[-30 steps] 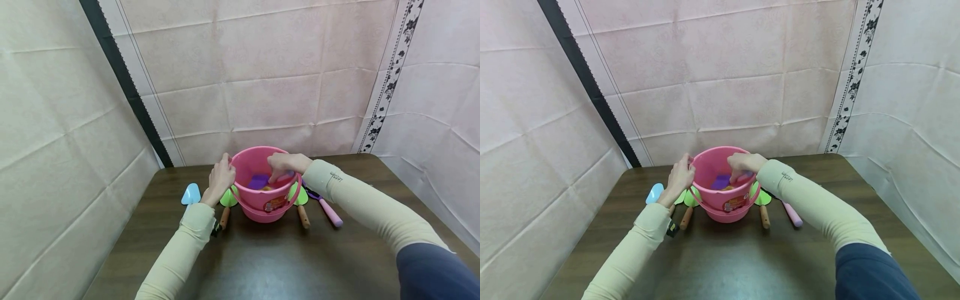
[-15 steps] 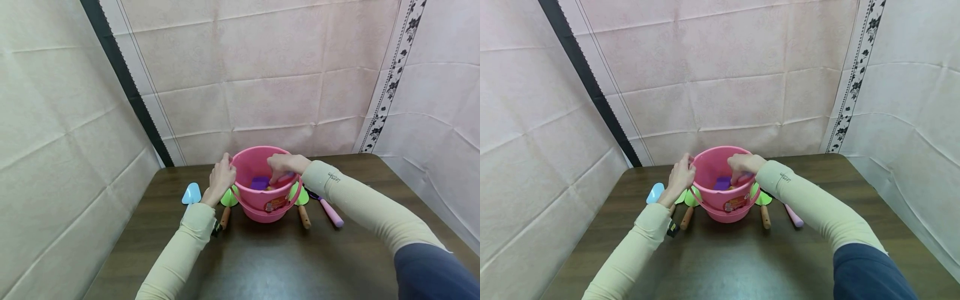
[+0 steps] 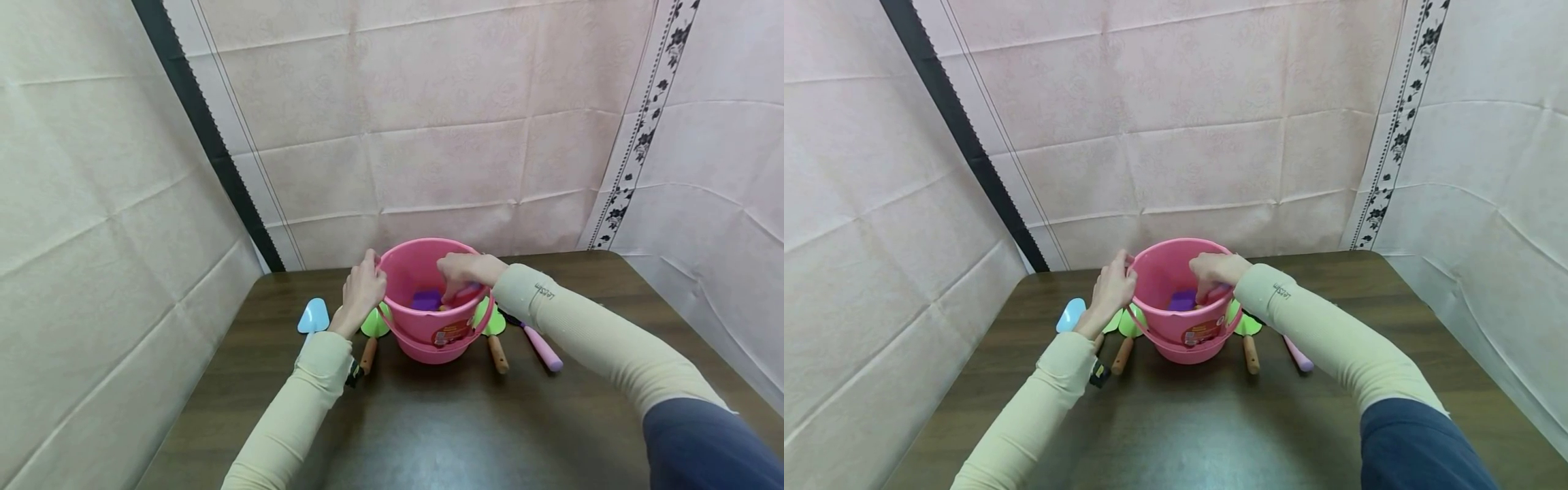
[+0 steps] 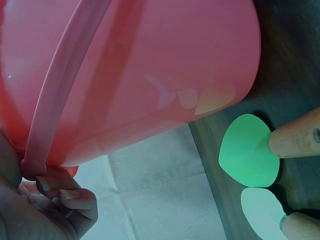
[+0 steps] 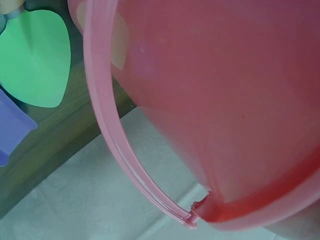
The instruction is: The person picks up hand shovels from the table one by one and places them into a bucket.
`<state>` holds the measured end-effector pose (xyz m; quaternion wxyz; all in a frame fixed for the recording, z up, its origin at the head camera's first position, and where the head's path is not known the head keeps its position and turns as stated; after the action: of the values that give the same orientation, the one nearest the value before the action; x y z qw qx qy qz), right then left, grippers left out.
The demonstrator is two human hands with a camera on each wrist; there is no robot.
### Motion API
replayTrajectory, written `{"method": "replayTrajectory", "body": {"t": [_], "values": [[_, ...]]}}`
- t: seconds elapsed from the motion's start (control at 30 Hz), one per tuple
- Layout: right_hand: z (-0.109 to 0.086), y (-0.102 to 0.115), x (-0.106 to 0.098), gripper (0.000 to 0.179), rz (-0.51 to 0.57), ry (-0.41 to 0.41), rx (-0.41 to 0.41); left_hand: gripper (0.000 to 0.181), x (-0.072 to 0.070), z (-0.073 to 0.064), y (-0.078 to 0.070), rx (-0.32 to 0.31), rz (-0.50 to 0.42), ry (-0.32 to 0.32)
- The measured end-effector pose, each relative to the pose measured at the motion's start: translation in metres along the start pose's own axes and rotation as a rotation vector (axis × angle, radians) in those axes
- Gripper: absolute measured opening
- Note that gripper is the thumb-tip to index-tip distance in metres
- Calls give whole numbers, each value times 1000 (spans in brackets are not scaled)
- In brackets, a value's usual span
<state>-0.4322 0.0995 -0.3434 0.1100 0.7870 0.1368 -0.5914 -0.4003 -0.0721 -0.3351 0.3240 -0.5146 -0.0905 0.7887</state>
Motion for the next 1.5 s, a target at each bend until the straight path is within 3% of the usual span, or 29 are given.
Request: {"method": "replayTrajectory", "body": {"t": [0.7, 1.17, 1.4, 1.5], "values": [[1, 0, 2, 37, -34, -19, 52, 26, 1, 0, 1, 8, -32, -8], [-1, 3, 7, 30, -84, -21, 56, 27, 0, 0, -1, -6, -22, -4], [-8, 4, 4, 26, -5, -17, 10, 26, 0, 0, 0, -5, -12, -13], [-15, 5, -6, 23, 55, -117, -56, 26, 1, -1, 1, 2, -17, -10]]}}
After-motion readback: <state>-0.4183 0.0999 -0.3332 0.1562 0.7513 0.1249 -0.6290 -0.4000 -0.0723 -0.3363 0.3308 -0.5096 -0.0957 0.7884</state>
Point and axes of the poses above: each hand's wrist, its own z-axis towards the middle knuckle, its own x-axis out of the palm, y = z × x, the point moved 7 cm from there along z, towards the middle knuckle, and after that the axes turned 15 degrees about x, right-handed, at the moved point
